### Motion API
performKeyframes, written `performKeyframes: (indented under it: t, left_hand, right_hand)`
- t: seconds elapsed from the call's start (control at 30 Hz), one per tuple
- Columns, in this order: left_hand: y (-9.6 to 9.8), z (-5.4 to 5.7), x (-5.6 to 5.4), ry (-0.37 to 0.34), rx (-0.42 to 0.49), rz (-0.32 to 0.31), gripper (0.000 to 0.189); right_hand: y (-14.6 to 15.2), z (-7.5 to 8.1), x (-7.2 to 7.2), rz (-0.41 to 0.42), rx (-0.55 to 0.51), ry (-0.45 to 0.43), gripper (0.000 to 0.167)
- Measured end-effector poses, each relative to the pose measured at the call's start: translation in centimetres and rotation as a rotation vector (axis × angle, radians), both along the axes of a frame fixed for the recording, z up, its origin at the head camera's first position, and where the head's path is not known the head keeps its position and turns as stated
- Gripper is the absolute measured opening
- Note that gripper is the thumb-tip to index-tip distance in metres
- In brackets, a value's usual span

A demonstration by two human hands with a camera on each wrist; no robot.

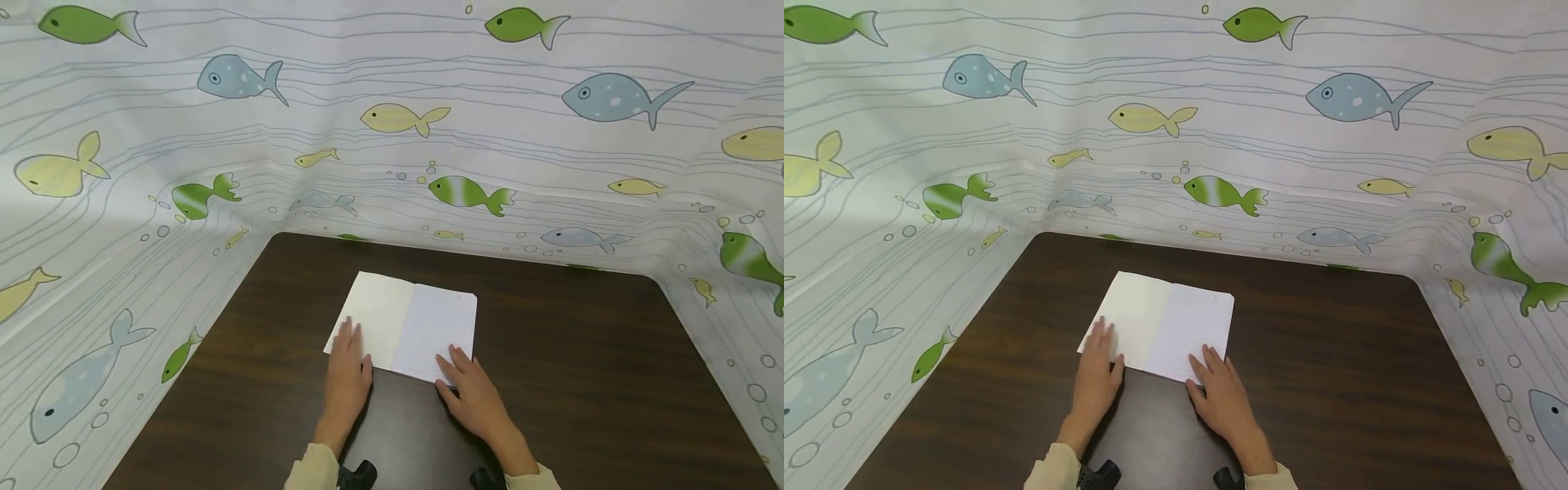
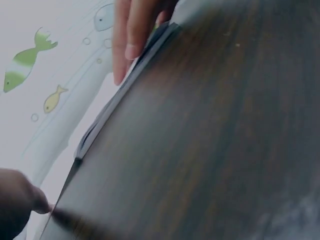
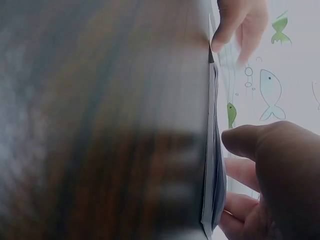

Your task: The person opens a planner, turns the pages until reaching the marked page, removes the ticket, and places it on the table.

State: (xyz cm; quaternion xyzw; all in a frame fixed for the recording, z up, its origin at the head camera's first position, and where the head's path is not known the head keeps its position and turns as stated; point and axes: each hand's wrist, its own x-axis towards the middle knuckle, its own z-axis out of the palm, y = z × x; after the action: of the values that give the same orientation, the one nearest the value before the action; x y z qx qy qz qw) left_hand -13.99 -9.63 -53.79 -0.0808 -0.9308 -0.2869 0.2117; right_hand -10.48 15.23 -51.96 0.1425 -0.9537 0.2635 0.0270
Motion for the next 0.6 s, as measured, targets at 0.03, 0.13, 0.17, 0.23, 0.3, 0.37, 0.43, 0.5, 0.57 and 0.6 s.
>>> performKeyframes:
  t: [0.03,0.13,0.17,0.23,0.3,0.37,0.43,0.5,0.57,0.6]
  left_hand:
    - [0.2,-0.1,0.1,0.014,-0.032,-0.087,0.058]
    - [1.0,-0.4,0.5,-0.032,-0.08,-0.299,0.044]
    - [1.3,-0.4,0.7,-0.065,-0.091,-0.341,0.044]
    - [1.7,-0.3,1.1,-0.111,-0.116,-0.39,0.048]
    - [2.1,-0.3,1.3,-0.136,-0.133,-0.4,0.054]
    - [2.3,-0.2,1.5,-0.136,-0.137,-0.402,0.058]
    - [2.4,-0.1,1.5,-0.129,-0.134,-0.405,0.06]
    - [2.4,-0.1,1.5,-0.129,-0.134,-0.404,0.062]
    - [2.5,0.0,1.5,-0.129,-0.128,-0.408,0.063]
    - [2.5,0.0,1.5,-0.131,-0.127,-0.409,0.064]
  right_hand:
    - [0.0,0.0,0.0,-0.002,-0.001,0.001,0.049]
    - [0.1,0.0,0.0,-0.006,-0.001,-0.007,0.049]
    - [0.1,0.1,0.0,-0.01,0.002,-0.006,0.048]
    - [0.2,0.1,0.0,-0.027,0.005,0.004,0.047]
    - [0.4,0.2,0.0,-0.052,0.014,0.029,0.045]
    - [0.6,0.2,0.0,-0.079,0.024,0.069,0.044]
    - [0.7,0.2,0.0,-0.098,0.042,0.111,0.048]
    - [0.7,0.2,-0.1,-0.111,0.059,0.143,0.054]
    - [0.8,0.2,-0.1,-0.121,0.07,0.166,0.06]
    - [0.8,0.2,-0.1,-0.128,0.076,0.175,0.062]
